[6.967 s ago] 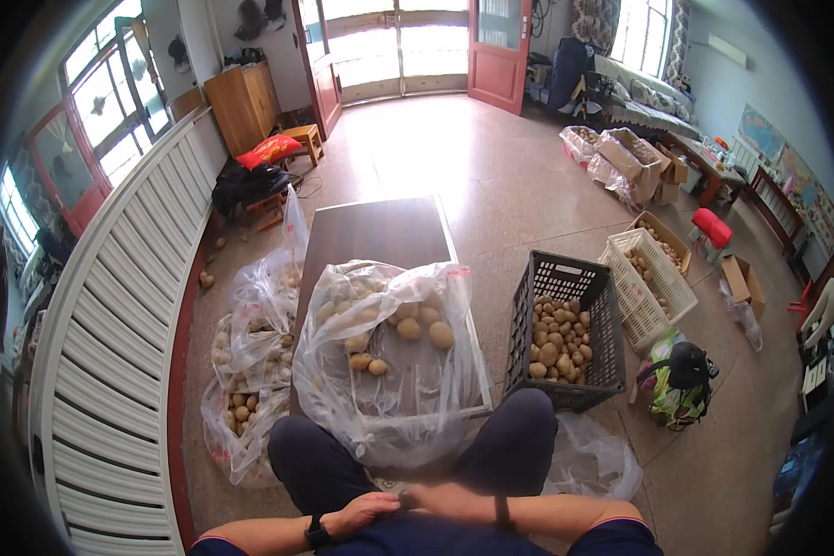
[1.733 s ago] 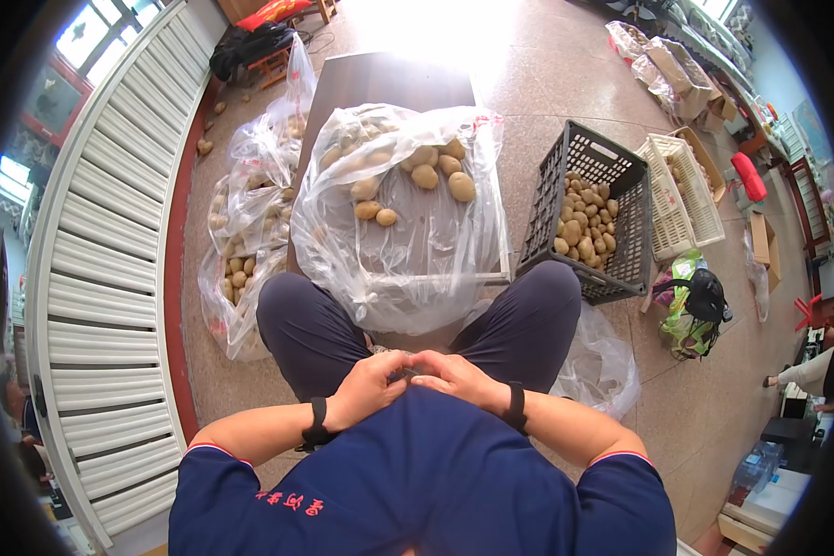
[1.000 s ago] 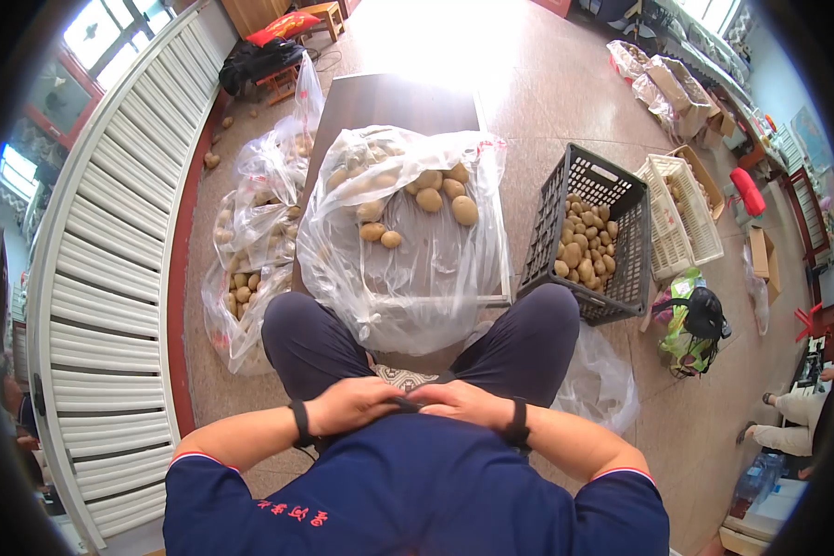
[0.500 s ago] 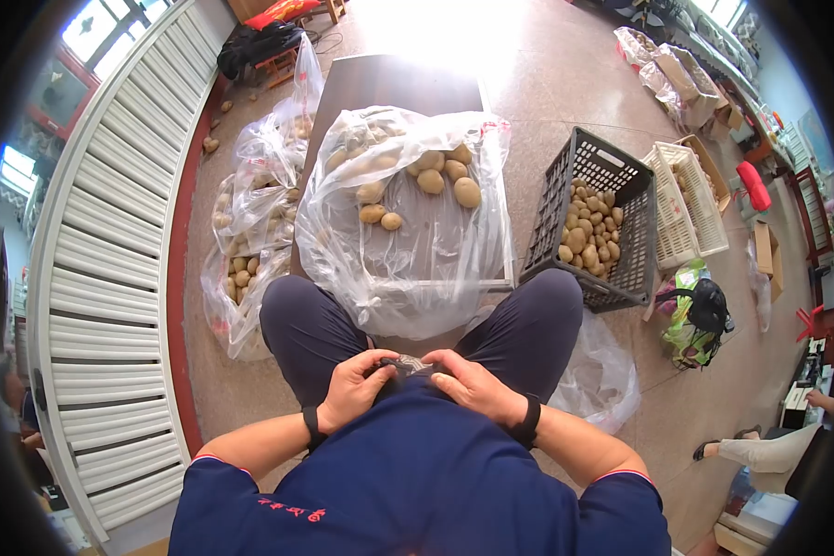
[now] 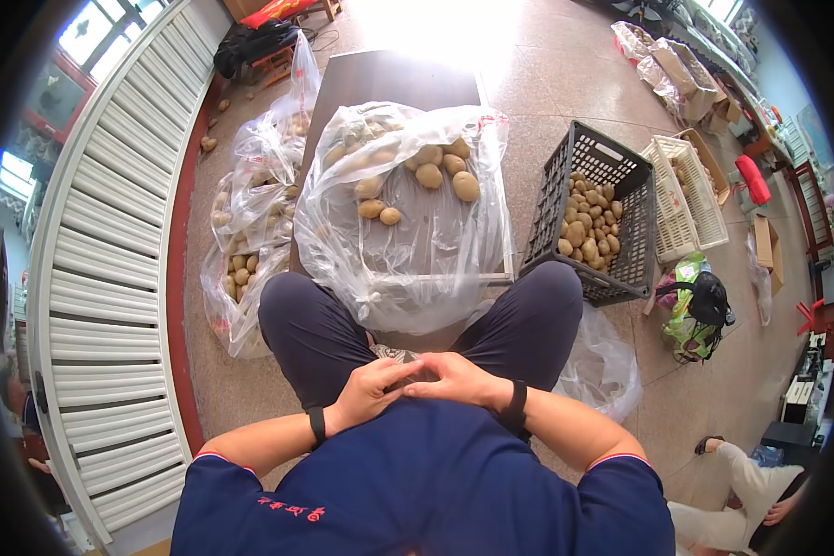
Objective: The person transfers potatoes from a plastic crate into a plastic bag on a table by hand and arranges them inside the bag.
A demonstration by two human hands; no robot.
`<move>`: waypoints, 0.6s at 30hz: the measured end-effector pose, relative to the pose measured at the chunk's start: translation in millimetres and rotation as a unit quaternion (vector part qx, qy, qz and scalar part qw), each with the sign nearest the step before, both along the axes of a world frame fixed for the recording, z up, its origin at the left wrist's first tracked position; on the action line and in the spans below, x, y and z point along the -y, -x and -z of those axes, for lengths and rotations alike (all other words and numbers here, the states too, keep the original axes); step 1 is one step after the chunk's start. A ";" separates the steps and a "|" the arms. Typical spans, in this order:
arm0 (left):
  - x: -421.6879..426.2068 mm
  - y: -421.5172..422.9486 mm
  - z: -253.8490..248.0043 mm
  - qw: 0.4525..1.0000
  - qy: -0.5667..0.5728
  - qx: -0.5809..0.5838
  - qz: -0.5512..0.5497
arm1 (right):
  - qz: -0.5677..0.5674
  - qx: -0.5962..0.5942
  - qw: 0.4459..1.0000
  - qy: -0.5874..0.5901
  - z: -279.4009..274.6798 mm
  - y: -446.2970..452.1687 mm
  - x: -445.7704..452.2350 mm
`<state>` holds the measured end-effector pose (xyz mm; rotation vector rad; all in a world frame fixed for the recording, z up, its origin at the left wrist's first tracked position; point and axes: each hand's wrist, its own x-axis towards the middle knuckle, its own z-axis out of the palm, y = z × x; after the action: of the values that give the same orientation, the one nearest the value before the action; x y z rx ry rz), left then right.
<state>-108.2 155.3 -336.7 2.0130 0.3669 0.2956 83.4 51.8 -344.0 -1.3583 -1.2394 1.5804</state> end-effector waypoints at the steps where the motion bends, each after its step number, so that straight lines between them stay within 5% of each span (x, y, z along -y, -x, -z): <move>1: 0.8 -0.2 -2.8 1.000 0.000 0.000 0.000 | 0.000 0.000 1.000 0.000 -4.5 -0.4 -0.8; 3: 3.7 0.1 -10.0 0.982 0.155 -0.068 -0.078 | -0.041 0.054 0.998 0.008 -9.3 -2.0 -3.2; 7: -3.1 10.6 5.1 0.961 0.262 -0.073 -0.059 | -0.036 0.064 0.997 -0.018 -8.8 -0.2 -0.7; 9: -10.6 13.3 2.1 0.880 0.440 -0.178 0.014 | -0.027 0.072 0.995 -0.060 -9.2 1.0 -1.6; 10: -13.5 11.7 -3.7 0.908 0.355 -0.221 0.023 | -0.028 0.070 0.995 -0.060 -10.8 2.1 -2.4; 14: -1.9 3.9 -10.2 0.924 0.346 -0.160 -0.028 | -0.028 0.068 0.995 -0.065 -7.4 3.7 -4.3; 16: 4.2 -2.3 -14.1 0.976 0.190 -0.102 -0.039 | -0.024 0.073 0.994 -0.076 -9.1 5.2 -6.4; 18: 5.8 -5.5 -4.3 0.979 0.151 -0.128 -0.038 | -0.035 0.136 0.990 -0.020 -15.5 5.5 -10.0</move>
<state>-102.7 149.5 -332.4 1.7408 0.6135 0.0213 77.9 61.8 -328.5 -1.5584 -1.4872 1.4421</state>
